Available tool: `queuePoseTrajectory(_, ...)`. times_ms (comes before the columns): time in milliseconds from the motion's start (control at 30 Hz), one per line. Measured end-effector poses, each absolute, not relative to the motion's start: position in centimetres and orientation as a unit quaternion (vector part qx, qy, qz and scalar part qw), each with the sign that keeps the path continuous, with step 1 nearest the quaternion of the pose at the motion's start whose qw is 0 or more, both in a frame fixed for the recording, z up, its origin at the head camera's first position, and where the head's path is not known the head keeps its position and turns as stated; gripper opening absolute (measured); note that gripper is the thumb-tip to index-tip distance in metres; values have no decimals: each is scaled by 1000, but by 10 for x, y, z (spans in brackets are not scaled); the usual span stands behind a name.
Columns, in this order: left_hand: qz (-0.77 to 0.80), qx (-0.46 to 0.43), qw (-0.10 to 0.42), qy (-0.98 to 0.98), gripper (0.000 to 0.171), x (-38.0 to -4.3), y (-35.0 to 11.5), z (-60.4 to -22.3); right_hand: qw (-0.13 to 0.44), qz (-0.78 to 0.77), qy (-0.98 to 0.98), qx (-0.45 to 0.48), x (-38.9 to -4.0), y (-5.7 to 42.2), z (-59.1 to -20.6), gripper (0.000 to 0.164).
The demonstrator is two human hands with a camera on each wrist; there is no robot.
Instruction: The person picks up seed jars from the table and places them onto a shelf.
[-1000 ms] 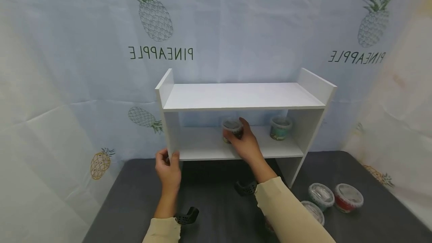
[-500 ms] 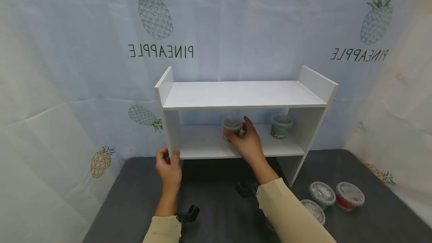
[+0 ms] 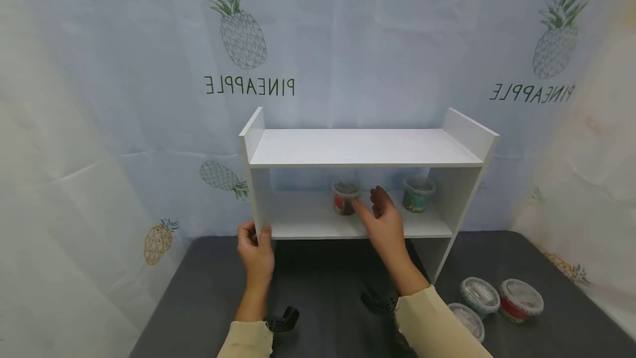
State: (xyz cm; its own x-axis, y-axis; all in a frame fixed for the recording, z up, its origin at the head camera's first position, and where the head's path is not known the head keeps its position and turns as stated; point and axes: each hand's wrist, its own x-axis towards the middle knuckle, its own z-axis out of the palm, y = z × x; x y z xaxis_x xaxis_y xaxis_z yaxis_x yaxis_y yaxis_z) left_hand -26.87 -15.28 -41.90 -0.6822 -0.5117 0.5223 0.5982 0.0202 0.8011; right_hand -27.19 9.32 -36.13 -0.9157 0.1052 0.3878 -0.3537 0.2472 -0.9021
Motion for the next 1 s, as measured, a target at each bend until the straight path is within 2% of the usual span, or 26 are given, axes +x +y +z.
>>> queuePoseTrajectory(200, -699, -41, 399, -592, 24, -268, -151, -421, 151, 599, -784, 54, -234, 115, -364, 72)
queuePoseTrajectory(400, -699, -44, 405, -588, 24, -269, -151, -421, 153, 554, -817, 48, -195, 140, -371, 62)
queuePoseTrajectory(500, -695, -38, 415, -586, 23, -278, -153, -429, 153, 501, -850, 44, -183, 151, -377, 55)
queuePoseTrajectory(633, -697, -35, 418, -581, 22, -289, -156, -438, 123, 477, -870, 26, -169, 166, -387, 48)
queuePoseTrajectory(767, -697, -33, 413, -585, 24, -276, -153, -425, 100, 451, -887, 11, -156, 180, -396, 49)
queuePoseTrajectory(1000, -703, -21, 398, -588, 24, -269, -151, -420, 110, 357, -928, 7, -144, 199, -417, 50)
